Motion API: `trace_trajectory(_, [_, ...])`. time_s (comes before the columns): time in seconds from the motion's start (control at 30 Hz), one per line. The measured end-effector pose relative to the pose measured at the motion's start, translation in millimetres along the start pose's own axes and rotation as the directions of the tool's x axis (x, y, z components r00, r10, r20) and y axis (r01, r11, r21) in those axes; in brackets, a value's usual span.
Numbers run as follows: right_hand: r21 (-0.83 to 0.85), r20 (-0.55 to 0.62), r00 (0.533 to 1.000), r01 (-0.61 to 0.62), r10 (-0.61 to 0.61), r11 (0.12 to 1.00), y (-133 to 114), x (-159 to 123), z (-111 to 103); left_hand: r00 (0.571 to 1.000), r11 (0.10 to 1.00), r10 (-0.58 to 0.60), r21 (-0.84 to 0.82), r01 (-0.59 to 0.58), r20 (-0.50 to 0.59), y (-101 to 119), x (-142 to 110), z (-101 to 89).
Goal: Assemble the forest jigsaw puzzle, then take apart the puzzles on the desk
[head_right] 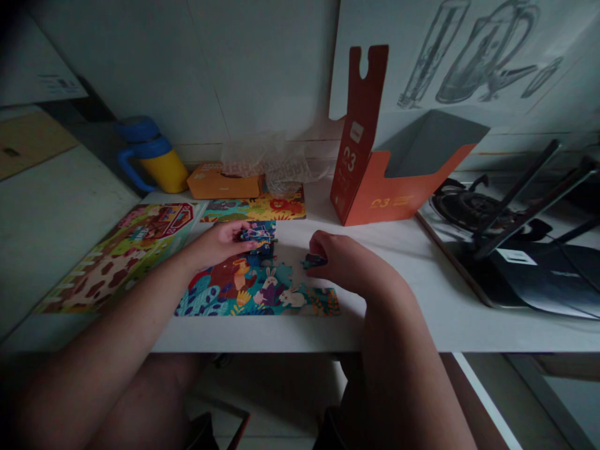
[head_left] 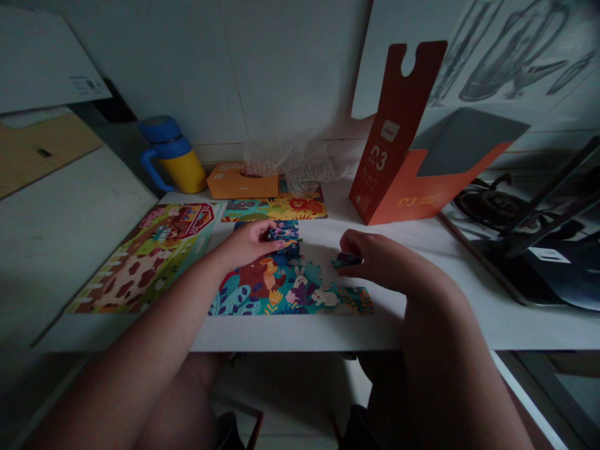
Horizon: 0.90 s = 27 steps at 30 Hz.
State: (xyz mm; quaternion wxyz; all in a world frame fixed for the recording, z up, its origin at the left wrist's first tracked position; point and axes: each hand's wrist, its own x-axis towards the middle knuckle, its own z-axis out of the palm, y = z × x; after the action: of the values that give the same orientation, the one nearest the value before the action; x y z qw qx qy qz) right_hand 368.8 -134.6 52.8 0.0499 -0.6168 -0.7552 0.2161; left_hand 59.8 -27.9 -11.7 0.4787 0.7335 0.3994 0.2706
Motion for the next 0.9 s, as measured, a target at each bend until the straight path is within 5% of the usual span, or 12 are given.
trace_trajectory(0.27, [0.016,0.297,0.952,-0.08,0.072,0.997,-1.2,-34.1,-6.6,1.0,0.997,-0.021,-0.071,0.022,0.022,1.9,-0.4,0.0])
trace_trajectory(0.47, [-0.125,0.188,0.964,-0.166,0.188,0.978,-11.2,-45.0,10.4,0.999,0.999,0.006,-0.039,-0.004,0.047,-1.1,0.8,-1.6])
trace_trajectory(0.9, [-0.166,0.143,0.977,-0.132,0.156,0.977,-1.3,-42.6,15.4,0.999,0.998,-0.004,-0.061,0.007,0.036,0.9,0.0,-1.3])
